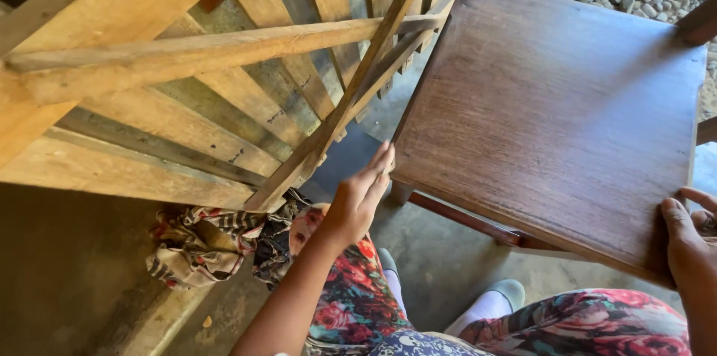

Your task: Sanding the wooden seat of a chair using sandpaper

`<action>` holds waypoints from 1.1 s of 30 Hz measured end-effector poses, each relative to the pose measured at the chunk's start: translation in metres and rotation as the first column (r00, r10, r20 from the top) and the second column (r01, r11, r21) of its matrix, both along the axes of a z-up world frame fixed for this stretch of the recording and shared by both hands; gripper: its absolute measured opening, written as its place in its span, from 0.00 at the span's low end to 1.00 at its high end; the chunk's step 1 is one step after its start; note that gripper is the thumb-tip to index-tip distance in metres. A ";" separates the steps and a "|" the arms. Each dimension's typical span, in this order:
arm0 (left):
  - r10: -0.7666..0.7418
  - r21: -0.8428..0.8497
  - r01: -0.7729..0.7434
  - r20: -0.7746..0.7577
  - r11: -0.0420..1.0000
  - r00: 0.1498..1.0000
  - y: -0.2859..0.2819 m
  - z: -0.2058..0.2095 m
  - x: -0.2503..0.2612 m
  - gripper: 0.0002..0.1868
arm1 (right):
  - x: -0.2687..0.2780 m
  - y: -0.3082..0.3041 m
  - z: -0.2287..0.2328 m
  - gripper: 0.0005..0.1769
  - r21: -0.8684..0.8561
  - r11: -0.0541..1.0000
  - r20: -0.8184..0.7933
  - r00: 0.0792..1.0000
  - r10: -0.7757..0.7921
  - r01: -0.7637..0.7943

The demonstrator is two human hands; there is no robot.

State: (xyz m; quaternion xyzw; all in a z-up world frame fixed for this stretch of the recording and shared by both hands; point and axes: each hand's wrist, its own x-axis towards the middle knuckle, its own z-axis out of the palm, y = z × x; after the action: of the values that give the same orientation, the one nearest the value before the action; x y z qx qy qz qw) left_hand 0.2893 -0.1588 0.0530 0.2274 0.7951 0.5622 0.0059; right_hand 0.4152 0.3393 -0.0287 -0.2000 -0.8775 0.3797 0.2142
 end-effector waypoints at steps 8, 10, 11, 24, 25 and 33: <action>-0.017 -0.103 0.012 -0.049 0.995 0.999 0.027 -0.002 -0.044 0.26 | 0.020 0.015 -0.020 0.23 -0.210 0.978 -0.025 1.000 -0.018 0.012; -0.017 -0.067 0.014 -0.031 0.998 0.999 0.009 -0.001 -0.016 0.26 | 0.025 -0.025 0.014 0.21 -0.227 0.974 -0.048 0.999 -0.006 -0.005; -0.018 -0.033 0.018 -0.005 0.999 1.000 0.001 -0.001 -0.003 0.26 | 0.028 -0.044 0.030 0.20 -0.245 0.969 -0.063 0.998 0.005 -0.020; -0.063 -0.296 0.073 0.041 0.953 0.997 0.126 -0.037 -0.259 0.31 | 0.022 -0.053 0.031 0.16 -0.181 0.980 -0.092 0.991 -0.099 0.081; -0.039 -0.342 0.039 0.005 0.939 0.999 0.134 -0.047 -0.273 0.29 | 0.022 -0.054 0.034 0.17 -0.186 0.978 -0.074 0.991 -0.114 0.098; -0.229 -0.217 0.219 -0.024 0.951 0.973 0.048 0.012 -0.106 0.29 | 0.025 -0.046 0.016 0.17 -0.326 0.944 -0.122 0.988 -0.095 0.050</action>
State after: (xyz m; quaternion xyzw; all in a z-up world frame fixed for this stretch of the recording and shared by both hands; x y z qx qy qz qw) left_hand 0.1831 -0.1109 0.0645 0.3278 0.8196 0.4640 0.0744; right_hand 0.4401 0.2933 -0.0132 -0.2380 -0.7792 0.5223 0.2519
